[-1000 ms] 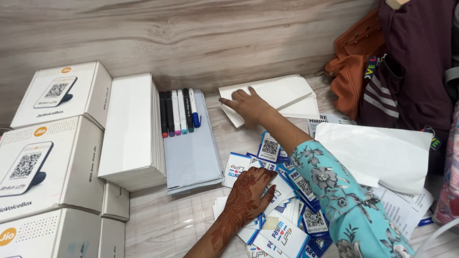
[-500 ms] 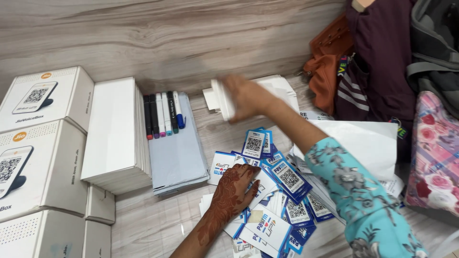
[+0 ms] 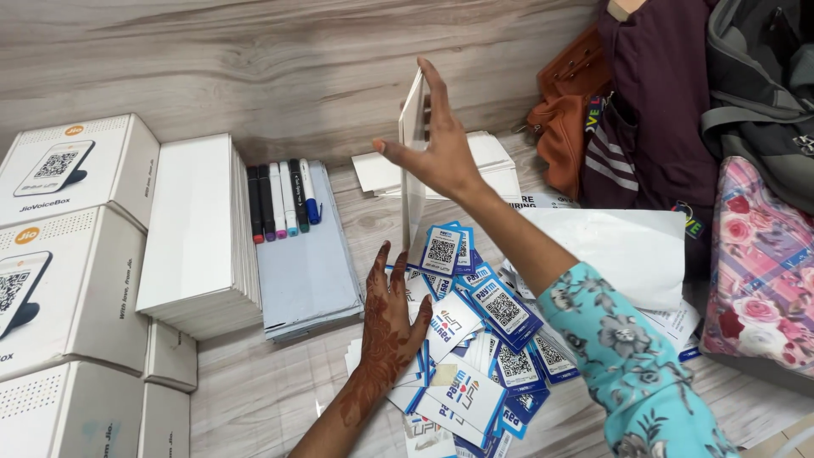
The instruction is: The person organizes stacks of white paper sheets and QR code stickers on a floor workspace. They repeatedly pick up sheets, fold them, and place them into neat piles while occasionally handling markers and other printed materials.
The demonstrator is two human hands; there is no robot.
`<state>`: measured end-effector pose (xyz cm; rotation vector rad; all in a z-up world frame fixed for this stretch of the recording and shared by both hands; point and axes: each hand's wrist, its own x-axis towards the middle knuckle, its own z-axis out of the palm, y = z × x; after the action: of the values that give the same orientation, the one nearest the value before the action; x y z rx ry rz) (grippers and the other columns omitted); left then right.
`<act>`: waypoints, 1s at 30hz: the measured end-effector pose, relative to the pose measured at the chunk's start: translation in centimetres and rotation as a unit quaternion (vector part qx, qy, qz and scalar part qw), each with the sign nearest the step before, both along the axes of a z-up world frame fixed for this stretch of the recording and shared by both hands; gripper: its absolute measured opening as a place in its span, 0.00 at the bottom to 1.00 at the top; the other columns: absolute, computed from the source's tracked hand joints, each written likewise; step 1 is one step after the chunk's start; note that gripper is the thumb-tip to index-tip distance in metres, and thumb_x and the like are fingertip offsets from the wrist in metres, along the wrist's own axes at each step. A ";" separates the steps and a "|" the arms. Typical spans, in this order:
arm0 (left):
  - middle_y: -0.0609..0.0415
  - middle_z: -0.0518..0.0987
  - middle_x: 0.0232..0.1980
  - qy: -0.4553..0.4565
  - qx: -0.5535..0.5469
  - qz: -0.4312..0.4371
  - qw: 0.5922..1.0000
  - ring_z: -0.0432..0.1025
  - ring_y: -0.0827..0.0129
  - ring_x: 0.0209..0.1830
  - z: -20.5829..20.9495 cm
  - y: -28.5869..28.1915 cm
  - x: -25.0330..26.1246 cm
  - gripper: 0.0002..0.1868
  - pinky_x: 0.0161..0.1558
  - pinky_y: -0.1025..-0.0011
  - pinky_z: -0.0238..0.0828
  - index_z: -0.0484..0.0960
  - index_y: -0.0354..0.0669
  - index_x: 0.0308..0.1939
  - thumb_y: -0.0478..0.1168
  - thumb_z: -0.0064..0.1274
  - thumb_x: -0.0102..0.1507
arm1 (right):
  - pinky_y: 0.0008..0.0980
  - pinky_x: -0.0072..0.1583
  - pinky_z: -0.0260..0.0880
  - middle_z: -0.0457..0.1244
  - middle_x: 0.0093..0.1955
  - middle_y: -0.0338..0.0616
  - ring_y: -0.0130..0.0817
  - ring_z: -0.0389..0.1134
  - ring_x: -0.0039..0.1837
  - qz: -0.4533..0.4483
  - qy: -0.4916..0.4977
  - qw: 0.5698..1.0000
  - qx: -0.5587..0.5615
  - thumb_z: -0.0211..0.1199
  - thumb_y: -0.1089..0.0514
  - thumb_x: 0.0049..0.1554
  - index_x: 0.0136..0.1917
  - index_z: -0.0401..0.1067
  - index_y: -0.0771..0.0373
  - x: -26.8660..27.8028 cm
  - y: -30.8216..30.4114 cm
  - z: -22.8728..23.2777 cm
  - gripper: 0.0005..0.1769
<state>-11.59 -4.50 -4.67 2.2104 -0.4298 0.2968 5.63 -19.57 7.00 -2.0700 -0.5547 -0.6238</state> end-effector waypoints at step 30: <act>0.43 0.48 0.83 0.123 -0.286 -0.206 0.928 0.50 0.46 0.82 -2.3 -0.2 0.2 0.54 0.75 0.47 0.56 0.56 0.47 0.78 0.72 0.54 0.58 | 0.54 0.72 0.70 0.53 0.72 0.59 0.56 0.63 0.75 0.163 0.219 0.959 0.071 0.75 0.30 0.46 0.83 0.14 0.42 -13.7 -2.1 -6.0 0.79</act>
<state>-11.39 -4.72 -6.96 1.5160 -0.5720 -0.0818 -8.09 -21.69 1.00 -1.8462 -0.5539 -0.0053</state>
